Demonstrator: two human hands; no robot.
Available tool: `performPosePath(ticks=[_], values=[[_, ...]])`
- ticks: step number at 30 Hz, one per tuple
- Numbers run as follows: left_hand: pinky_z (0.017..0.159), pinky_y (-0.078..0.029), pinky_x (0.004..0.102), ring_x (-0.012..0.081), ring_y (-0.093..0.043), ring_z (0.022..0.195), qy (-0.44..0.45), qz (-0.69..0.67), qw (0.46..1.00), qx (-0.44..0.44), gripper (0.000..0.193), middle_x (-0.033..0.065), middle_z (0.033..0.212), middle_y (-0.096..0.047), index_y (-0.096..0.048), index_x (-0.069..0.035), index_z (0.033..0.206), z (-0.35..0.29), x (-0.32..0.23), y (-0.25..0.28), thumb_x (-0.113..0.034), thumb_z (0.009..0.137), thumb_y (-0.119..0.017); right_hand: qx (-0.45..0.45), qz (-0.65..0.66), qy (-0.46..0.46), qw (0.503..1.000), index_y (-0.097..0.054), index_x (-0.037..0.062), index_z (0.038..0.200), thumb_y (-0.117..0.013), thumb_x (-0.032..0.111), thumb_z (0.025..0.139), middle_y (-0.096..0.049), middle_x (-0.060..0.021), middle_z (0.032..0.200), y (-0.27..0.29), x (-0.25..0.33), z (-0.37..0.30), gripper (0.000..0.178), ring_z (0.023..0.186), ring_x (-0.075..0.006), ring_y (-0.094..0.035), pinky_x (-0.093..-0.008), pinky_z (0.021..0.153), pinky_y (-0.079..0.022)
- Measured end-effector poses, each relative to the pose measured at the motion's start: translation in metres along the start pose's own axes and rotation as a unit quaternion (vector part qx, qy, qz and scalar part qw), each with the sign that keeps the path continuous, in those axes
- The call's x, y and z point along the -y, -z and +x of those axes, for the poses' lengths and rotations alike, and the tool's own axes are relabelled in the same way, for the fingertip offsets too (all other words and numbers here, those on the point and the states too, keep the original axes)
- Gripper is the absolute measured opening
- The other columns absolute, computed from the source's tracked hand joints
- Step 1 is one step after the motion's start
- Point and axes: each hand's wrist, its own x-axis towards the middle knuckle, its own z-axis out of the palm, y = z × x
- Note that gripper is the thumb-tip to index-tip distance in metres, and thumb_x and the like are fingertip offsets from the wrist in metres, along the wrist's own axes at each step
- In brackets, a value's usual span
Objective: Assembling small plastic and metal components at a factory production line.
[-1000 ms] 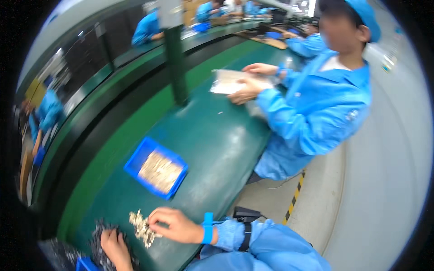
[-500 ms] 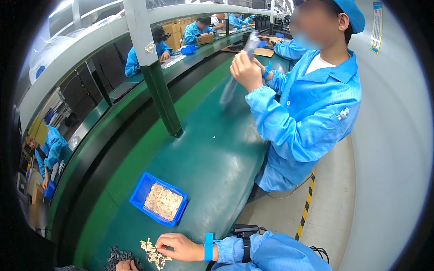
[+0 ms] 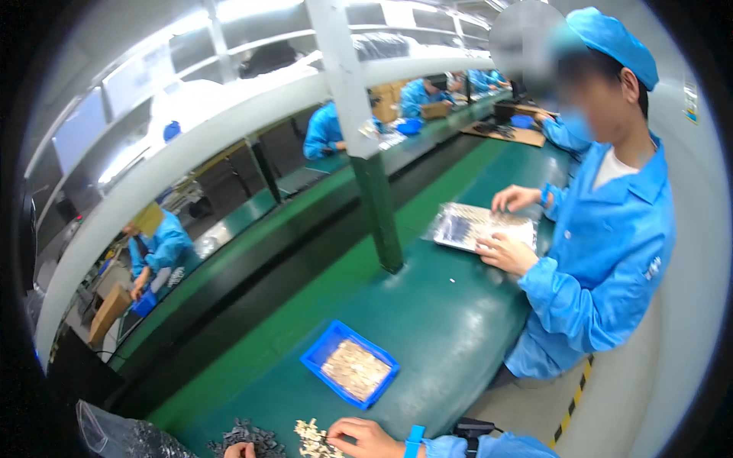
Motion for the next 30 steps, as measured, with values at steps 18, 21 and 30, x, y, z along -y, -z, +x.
performPosePath(ticks=[18, 21, 30], values=[[0.058, -0.042, 0.0181, 0.0075, -0.053, 0.066, 0.277, -0.529, 0.800, 0.060, 0.021, 0.0046, 0.080, -0.060, -0.060, 0.002, 0.101, -0.023, -0.016, 0.028, -0.009, 0.083, -0.057, -0.013, -0.010, -0.003, 1.000, -0.057, -0.0013, 0.077, -0.061, 0.002, 0.075, -0.057, -0.0107, 0.075, -0.007, 0.042, 0.005, 0.006, 0.069, -0.0190, -0.055, -0.0278, 0.061, -0.044], [0.063, -0.045, 0.0209, 0.0101, -0.055, 0.070, 0.286, -0.671, 0.664, 0.165, 0.024, 0.0064, 0.082, -0.060, -0.057, 0.004, 0.104, -0.028, -0.045, 0.034, -0.008, 0.083, -0.056, -0.019, 0.022, -0.046, 0.999, -0.056, -0.0015, 0.078, -0.059, -0.001, 0.077, -0.057, -0.0070, 0.083, -0.003, 0.053, 0.003, 0.003, 0.074, -0.0132, -0.053, -0.0239, 0.064, -0.043], [0.069, -0.048, 0.0223, 0.0121, -0.057, 0.080, 0.302, -0.748, 0.520, 0.280, 0.026, 0.0072, 0.097, -0.058, -0.054, 0.003, 0.110, -0.056, -0.074, 0.005, -0.006, 0.086, -0.051, 0.061, 0.069, 0.051, 0.994, -0.053, -0.0014, 0.099, -0.066, -0.004, 0.070, -0.053, -0.0125, 0.104, -0.015, 0.067, -0.005, 0.032, 0.095, -0.0214, -0.052, -0.0309, 0.083, -0.041]])
